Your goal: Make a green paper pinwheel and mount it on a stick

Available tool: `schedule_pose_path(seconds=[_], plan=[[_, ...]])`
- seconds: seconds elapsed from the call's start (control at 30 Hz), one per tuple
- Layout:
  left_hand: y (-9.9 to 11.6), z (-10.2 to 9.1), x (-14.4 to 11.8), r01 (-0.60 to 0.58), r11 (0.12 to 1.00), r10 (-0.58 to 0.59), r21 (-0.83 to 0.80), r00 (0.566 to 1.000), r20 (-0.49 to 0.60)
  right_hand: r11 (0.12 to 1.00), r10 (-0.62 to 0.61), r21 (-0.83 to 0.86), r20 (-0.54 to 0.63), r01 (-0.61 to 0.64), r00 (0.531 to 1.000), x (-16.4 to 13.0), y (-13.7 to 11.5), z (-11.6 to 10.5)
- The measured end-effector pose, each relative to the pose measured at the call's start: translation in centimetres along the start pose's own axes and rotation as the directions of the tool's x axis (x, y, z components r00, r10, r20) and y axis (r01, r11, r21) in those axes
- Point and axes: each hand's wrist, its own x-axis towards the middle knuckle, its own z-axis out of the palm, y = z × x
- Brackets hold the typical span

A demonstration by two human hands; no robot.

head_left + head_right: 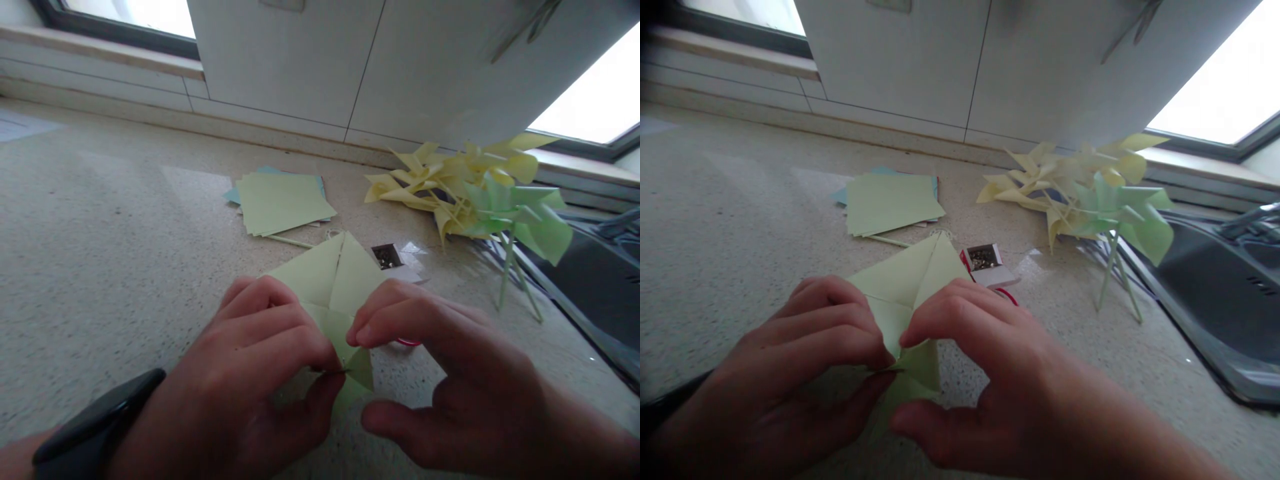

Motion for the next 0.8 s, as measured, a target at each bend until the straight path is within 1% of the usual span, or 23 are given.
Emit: schedule_pose_path(seconds=[0.1,0.23,0.47,0.67,0.7,0.73,0.77,0.8], plan=[[0.0,0.2,0.1,-0.037,0.998,0.038,0.051,0.999,-0.027,1.0,-0.002,-0.008,-0.008,0.002,1.0,0.2,0.0,0.3],[0.0,0.5,0.1,-0.077,0.994,0.084,0.078,0.993,-0.083,1.0,-0.02,-0.015,-0.028,0.02,0.999,0.5,-0.3,0.7],[0.2,0.4,0.0,-0.066,0.994,0.074,0.082,0.993,-0.096,0.999,-0.04,0.018,-0.04,0.041,0.998,0.3,-0.1,1.2],[0.4,0.5,0.0,-0.073,0.993,0.081,0.095,0.993,-0.091,0.999,-0.048,-0.012,-0.023,0.048,0.999,0.3,-0.5,0.8],[0.4,0.5,0.1,-0.077,0.992,0.086,0.103,0.992,-0.087,0.999,-0.045,-0.015,-0.043,0.044,0.998,0.4,-0.5,0.6],[0.5,0.5,0.1,-0.084,0.99,0.094,0.113,0.992,-0.085,0.999,-0.034,-0.026,-0.09,0.032,0.995,0.4,-0.5,0.5],[0.6,0.5,0.2,-0.093,0.988,0.104,0.126,0.991,-0.084,0.999,-0.01,-0.044,-0.166,0.003,0.986,0.5,-0.4,0.3],[0.6,0.5,0.2,-0.102,0.985,0.114,0.136,0.99,-0.084,0.996,0.029,-0.068,-0.262,-0.049,0.965,0.6,-0.2,0.1]])
